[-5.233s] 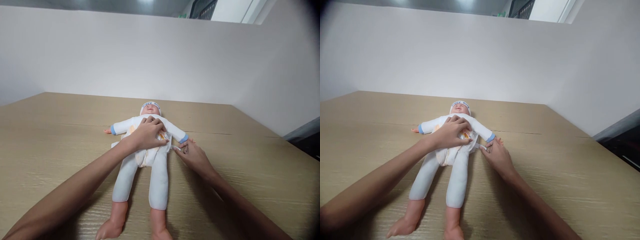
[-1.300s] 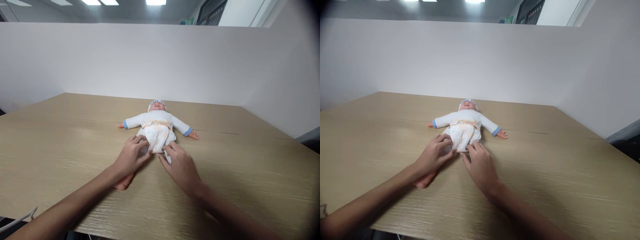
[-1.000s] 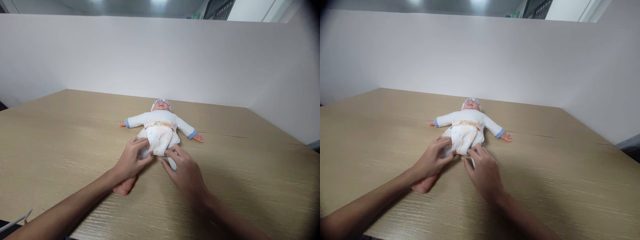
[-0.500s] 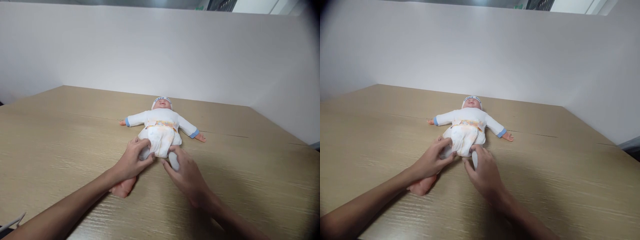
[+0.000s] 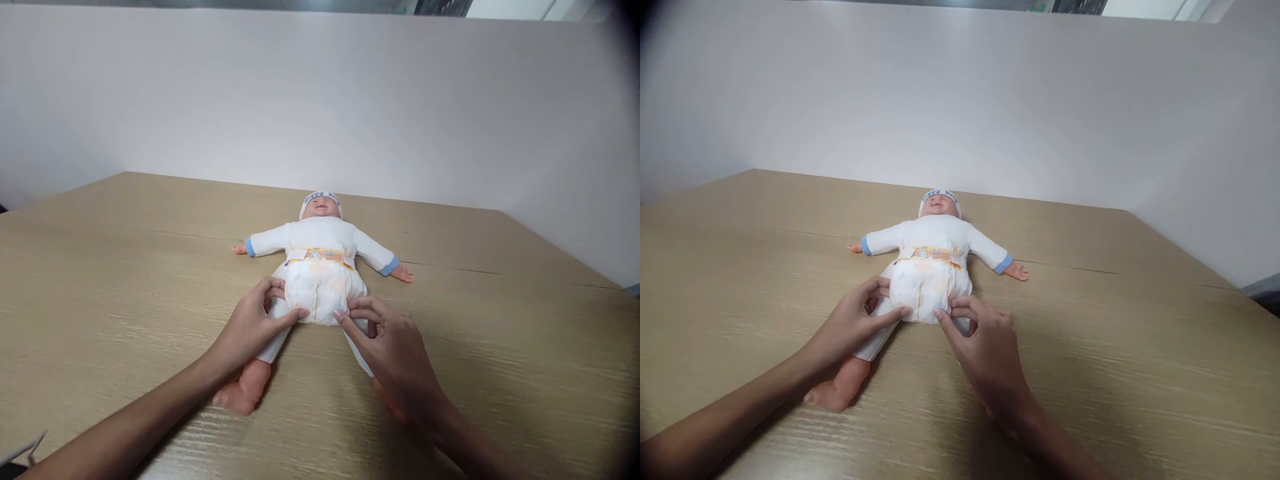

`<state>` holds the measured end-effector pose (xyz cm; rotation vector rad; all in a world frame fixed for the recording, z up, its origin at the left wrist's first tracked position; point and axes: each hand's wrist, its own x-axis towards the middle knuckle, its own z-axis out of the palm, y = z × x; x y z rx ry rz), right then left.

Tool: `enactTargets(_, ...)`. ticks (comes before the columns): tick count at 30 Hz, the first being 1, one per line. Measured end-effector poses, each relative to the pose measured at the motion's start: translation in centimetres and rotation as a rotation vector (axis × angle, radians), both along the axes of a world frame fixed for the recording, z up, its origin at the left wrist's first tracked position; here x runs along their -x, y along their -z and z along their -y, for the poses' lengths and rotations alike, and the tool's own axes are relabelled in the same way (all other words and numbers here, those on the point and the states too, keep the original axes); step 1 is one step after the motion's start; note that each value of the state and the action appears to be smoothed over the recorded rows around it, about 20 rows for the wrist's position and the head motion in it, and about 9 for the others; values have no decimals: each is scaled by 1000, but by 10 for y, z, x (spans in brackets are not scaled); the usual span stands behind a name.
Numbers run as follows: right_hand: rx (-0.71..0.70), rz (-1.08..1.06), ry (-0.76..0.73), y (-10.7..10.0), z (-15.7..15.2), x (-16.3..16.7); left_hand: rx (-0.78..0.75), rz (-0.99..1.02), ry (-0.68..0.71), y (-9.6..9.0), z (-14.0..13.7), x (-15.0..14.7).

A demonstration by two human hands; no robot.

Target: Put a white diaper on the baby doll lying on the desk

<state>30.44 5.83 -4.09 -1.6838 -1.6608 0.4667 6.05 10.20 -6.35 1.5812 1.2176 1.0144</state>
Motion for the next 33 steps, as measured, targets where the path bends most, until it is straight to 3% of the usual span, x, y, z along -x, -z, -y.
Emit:
enactTargets(5, 6, 60, -100, -1, 0, 6, 8, -117, 118, -5, -5, -1)
enactTargets(9, 65, -7, -149, 0, -3, 9, 103, 67, 227, -8, -13, -2)
enactTargets(15, 134, -198, -57, 8, -4, 5, 376, 384, 322, -12, -16, 1)
enactTargets(20, 11, -43, -76, 4, -3, 5, 304, 266, 265, -9, -17, 6)
enactTargets(23, -74, 61, -98, 1, 1, 0, 294, 175, 303, -18, -17, 16)
enactTargets(25, -56, 73, -121, 1, 8, -8, 301, 100, 347, -28, -16, 27)
enactTargets(28, 88, 38, -186, 0, 30, -27, 165, -108, 293, -40, -11, 49)
enactTargets(31, 220, 44, -203, -2, 46, -51, -87, -355, 122, -37, -12, 70)
enactTargets(33, 152, 105, -159, -4, 41, -68, -287, -504, 24, -26, -24, 78)
